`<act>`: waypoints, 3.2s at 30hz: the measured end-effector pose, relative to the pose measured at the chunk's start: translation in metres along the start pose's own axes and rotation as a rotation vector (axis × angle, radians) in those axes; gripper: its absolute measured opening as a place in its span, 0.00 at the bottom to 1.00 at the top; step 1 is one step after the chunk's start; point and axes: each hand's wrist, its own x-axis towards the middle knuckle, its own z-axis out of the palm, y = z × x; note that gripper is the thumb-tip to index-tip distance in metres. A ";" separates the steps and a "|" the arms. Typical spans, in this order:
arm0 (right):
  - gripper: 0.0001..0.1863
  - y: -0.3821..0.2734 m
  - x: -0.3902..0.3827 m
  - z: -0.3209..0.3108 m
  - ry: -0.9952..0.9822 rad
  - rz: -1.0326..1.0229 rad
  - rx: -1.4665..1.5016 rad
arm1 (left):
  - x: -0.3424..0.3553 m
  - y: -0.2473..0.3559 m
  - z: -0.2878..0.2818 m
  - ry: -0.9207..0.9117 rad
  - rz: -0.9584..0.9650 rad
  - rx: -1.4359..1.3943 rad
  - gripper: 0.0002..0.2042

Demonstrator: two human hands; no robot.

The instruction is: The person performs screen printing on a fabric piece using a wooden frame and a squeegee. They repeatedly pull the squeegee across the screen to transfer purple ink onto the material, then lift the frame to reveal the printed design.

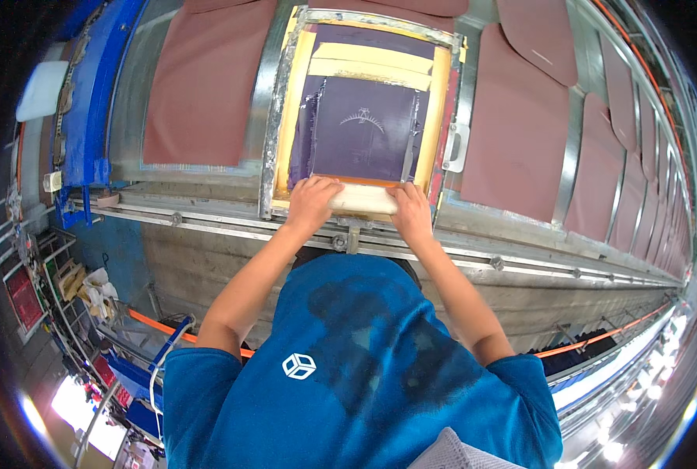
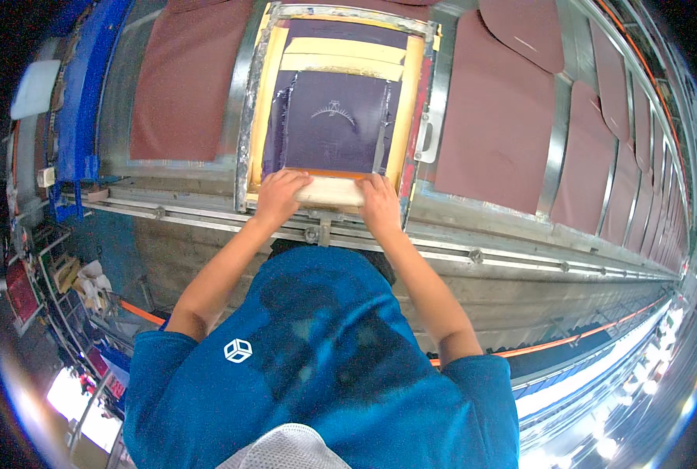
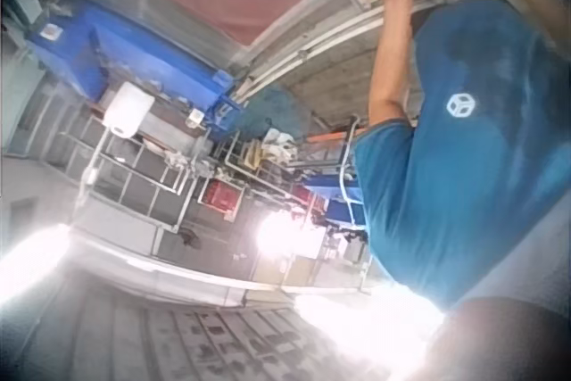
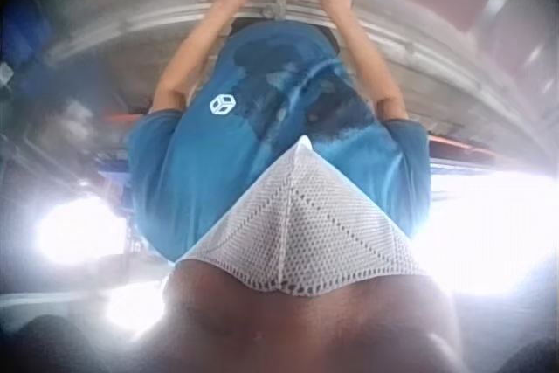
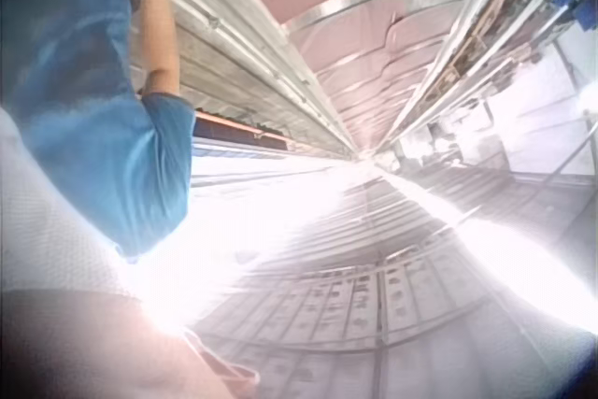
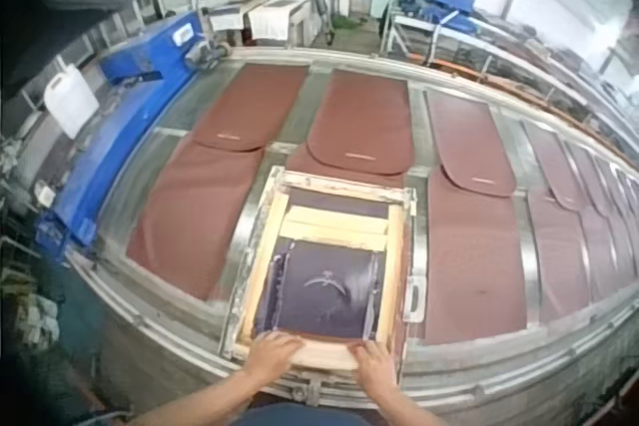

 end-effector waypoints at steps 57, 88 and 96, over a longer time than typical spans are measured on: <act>0.13 0.025 0.122 -0.039 0.663 0.451 0.698 | -0.048 -0.010 -0.095 0.061 -0.010 0.150 0.24; 0.30 -0.011 0.131 -0.027 0.337 -0.137 -0.203 | 0.142 -0.101 -0.064 -0.139 -0.027 0.228 0.20; 0.24 0.023 0.163 0.068 0.127 0.040 -0.202 | 0.140 -0.118 0.000 -0.112 -0.110 0.218 0.22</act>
